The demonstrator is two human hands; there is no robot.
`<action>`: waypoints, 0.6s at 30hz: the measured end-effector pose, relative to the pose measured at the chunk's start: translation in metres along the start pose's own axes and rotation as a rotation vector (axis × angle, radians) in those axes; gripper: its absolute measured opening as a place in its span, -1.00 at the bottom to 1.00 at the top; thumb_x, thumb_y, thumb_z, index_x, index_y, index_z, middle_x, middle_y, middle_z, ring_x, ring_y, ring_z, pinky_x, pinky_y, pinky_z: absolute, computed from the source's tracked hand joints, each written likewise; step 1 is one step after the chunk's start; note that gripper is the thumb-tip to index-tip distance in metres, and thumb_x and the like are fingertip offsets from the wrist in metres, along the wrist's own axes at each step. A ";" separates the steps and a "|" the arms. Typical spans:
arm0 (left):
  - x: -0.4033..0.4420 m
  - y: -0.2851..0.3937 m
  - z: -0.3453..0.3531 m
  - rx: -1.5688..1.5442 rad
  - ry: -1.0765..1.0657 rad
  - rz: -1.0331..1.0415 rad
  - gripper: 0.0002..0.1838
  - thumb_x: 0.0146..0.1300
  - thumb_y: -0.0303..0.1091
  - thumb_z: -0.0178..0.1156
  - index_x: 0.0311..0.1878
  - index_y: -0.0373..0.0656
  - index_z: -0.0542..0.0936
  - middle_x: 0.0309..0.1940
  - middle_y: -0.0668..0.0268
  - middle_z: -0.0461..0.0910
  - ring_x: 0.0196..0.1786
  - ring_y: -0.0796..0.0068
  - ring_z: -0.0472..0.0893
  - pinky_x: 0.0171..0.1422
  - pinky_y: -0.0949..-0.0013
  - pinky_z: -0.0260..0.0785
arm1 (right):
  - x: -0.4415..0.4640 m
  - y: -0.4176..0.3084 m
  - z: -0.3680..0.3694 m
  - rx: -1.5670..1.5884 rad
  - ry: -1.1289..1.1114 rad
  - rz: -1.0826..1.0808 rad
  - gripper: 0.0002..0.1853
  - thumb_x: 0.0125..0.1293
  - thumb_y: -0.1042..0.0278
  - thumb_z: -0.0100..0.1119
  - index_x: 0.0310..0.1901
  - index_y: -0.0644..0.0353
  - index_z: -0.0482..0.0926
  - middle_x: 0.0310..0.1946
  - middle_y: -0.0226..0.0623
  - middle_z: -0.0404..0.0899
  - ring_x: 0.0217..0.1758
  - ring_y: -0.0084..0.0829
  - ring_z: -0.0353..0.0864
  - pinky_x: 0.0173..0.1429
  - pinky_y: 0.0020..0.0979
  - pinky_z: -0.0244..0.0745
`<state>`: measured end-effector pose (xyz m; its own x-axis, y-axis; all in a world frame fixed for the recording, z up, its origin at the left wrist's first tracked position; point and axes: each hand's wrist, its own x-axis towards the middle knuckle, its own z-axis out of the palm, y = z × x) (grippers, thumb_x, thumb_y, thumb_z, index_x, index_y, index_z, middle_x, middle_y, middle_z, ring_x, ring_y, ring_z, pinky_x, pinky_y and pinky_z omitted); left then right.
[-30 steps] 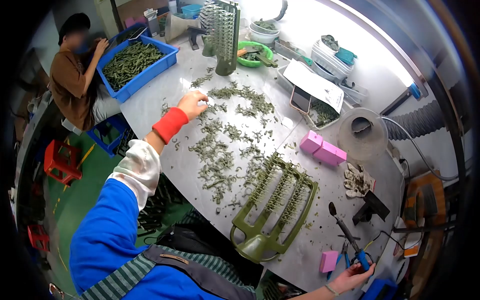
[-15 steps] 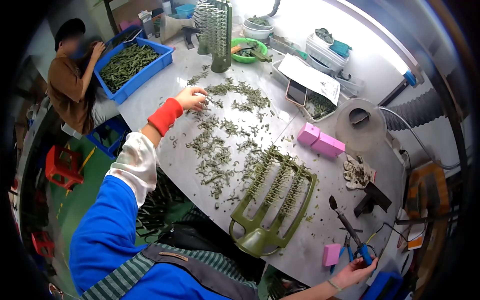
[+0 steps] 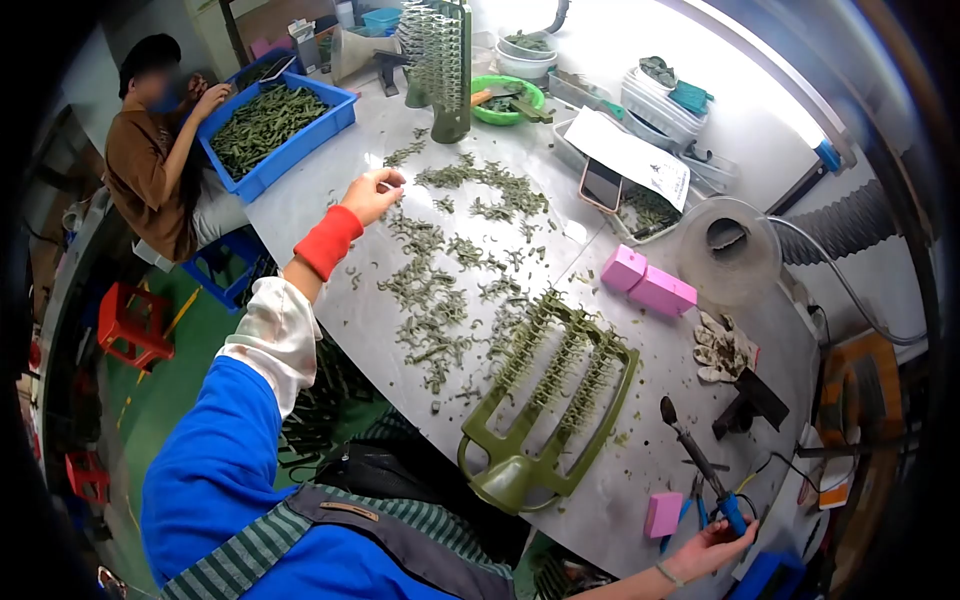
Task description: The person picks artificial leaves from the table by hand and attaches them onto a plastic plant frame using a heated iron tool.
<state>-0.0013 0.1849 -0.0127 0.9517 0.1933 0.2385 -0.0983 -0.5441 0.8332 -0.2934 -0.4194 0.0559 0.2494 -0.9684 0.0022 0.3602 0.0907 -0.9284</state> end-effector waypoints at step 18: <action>-0.031 0.000 0.006 0.557 0.039 0.292 -0.83 0.18 -0.44 0.16 -0.17 -0.19 0.65 -0.29 0.19 0.68 -0.28 0.22 0.68 -0.14 0.32 0.53 | 0.010 0.005 -0.006 0.010 -0.026 0.020 -0.75 0.30 0.13 0.19 -0.32 0.16 0.52 -0.52 -0.47 0.43 -0.56 -0.68 0.38 -0.46 -0.66 0.33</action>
<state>-0.0293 0.1736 -0.0229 0.8961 -0.0036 0.4439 -0.1763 -0.9207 0.3483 -0.2949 -0.4303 0.0492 0.2795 -0.9601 -0.0067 0.3642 0.1125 -0.9245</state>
